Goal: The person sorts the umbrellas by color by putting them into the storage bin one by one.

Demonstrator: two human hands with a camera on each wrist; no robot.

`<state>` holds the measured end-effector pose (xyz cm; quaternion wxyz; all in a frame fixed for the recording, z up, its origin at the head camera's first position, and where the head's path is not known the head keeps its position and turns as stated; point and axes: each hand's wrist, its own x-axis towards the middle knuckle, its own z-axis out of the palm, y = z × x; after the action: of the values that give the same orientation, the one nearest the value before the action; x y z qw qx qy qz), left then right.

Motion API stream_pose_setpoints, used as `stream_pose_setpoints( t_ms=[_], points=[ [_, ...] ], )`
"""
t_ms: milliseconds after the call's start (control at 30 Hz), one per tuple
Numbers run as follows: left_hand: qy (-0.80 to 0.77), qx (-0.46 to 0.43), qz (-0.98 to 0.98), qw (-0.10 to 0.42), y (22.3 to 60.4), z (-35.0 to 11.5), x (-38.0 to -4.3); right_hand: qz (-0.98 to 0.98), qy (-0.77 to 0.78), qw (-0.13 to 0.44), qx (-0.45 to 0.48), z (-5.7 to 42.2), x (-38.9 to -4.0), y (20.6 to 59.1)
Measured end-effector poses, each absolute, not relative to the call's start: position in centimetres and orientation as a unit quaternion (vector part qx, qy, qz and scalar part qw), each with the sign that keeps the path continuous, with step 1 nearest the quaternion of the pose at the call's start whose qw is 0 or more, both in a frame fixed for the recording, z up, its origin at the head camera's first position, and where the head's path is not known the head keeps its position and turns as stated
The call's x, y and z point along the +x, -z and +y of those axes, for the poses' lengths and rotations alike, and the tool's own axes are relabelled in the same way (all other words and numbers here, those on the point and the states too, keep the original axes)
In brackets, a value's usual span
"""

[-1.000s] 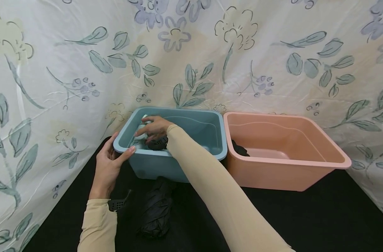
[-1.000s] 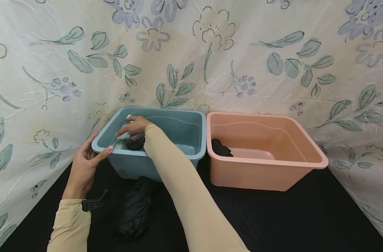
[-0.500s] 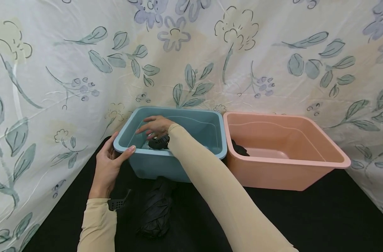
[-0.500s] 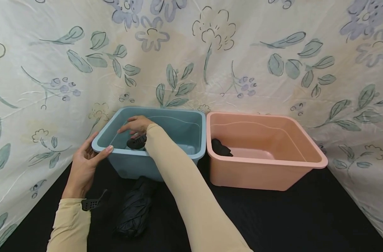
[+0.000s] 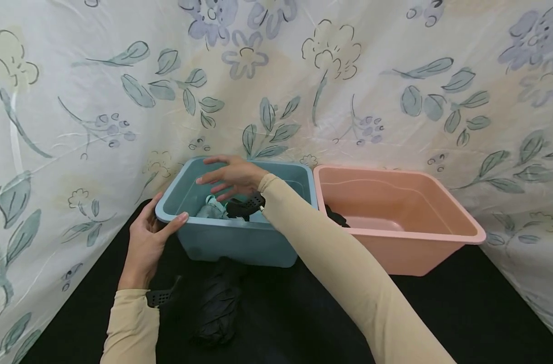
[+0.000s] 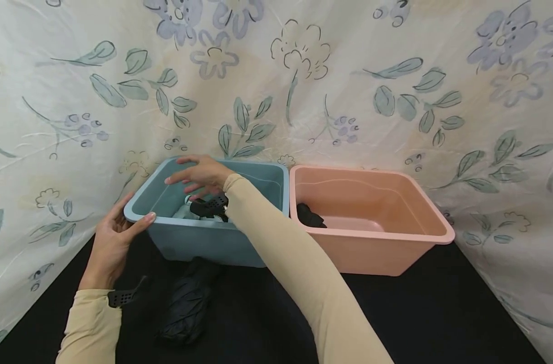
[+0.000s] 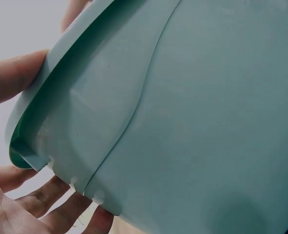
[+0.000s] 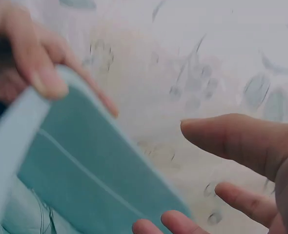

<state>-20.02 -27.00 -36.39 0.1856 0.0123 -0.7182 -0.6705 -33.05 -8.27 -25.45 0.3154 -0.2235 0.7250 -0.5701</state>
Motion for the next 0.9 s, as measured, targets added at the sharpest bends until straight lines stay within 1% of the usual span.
stream_pose_setpoints(
  t_ms=[200, 433, 633, 900],
  points=[
    [0.663, 0.019, -0.725, 0.184, 36.4, -27.1, -19.7, 0.704, 0.589, 0.287, -0.275, -5.8, -30.4, 24.1],
    [0.663, 0.018, -0.725, 0.184, 36.4, -27.0, -19.8, 0.678, 0.607, 0.262, -0.321, -2.4, -26.9, 23.7],
    [0.661, 0.021, -0.727, 0.184, 36.4, -27.0, -19.9, 0.675, 0.602, 0.250, -0.347, 0.3, -24.1, 24.1],
    [0.662, 0.020, -0.726, 0.184, 36.4, -26.9, -19.7, 0.694, 0.580, 0.225, -0.362, 2.8, -21.3, 25.6]
  ],
)
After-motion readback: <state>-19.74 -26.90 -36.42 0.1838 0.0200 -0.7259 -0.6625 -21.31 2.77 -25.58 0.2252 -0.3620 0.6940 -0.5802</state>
